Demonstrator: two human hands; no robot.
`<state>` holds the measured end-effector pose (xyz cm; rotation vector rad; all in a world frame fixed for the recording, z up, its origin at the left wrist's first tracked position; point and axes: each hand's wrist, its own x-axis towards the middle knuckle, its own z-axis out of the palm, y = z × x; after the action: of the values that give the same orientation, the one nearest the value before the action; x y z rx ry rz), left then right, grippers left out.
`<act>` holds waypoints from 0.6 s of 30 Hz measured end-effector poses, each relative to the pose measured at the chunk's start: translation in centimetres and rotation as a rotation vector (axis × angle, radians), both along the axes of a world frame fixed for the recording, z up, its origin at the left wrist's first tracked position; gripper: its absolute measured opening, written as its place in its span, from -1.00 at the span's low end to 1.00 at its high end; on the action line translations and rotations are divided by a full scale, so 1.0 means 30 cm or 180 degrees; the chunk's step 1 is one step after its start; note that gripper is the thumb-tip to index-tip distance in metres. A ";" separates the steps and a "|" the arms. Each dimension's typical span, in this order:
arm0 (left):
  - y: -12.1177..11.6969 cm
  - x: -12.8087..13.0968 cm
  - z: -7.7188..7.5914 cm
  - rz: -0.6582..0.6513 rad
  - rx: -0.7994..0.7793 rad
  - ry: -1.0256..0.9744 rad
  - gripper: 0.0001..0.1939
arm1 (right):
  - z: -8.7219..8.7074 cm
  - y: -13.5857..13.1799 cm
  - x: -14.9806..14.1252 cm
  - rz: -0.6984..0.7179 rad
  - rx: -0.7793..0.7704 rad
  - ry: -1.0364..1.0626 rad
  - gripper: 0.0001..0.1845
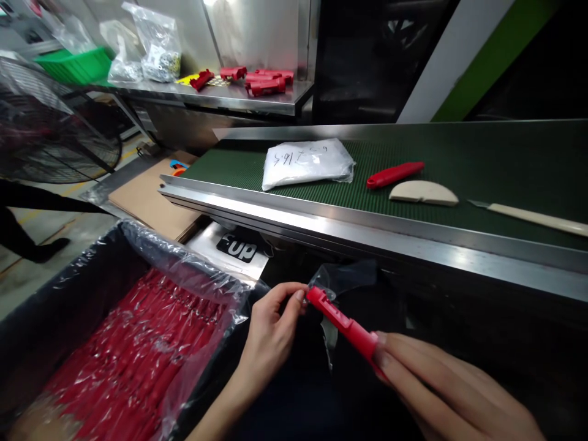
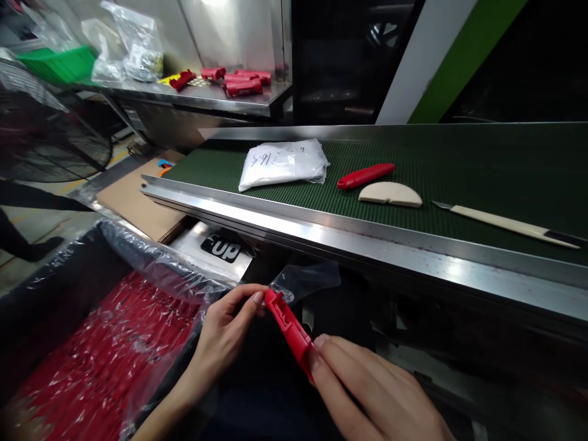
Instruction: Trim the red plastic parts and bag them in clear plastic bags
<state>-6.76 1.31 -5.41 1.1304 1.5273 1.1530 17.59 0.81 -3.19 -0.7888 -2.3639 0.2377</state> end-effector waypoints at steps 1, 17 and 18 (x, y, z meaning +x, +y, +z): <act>0.000 0.001 0.001 0.0020 0.0031 0.0002 -0.79 | 0.003 0.008 -0.003 0.0062 0.0069 -0.0057 -0.66; -0.036 0.045 -0.118 0.0229 0.1585 0.0978 -0.77 | -0.092 0.047 -0.122 0.0074 0.0797 0.0328 -0.80; -0.044 0.057 -0.128 0.0374 0.1539 0.0958 -0.77 | -0.099 0.028 -0.151 -0.0268 0.0696 0.0521 -0.79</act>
<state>-5.05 0.00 -9.25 1.6110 1.5992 1.5401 13.07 1.67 -6.16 -0.7324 -2.1534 0.0070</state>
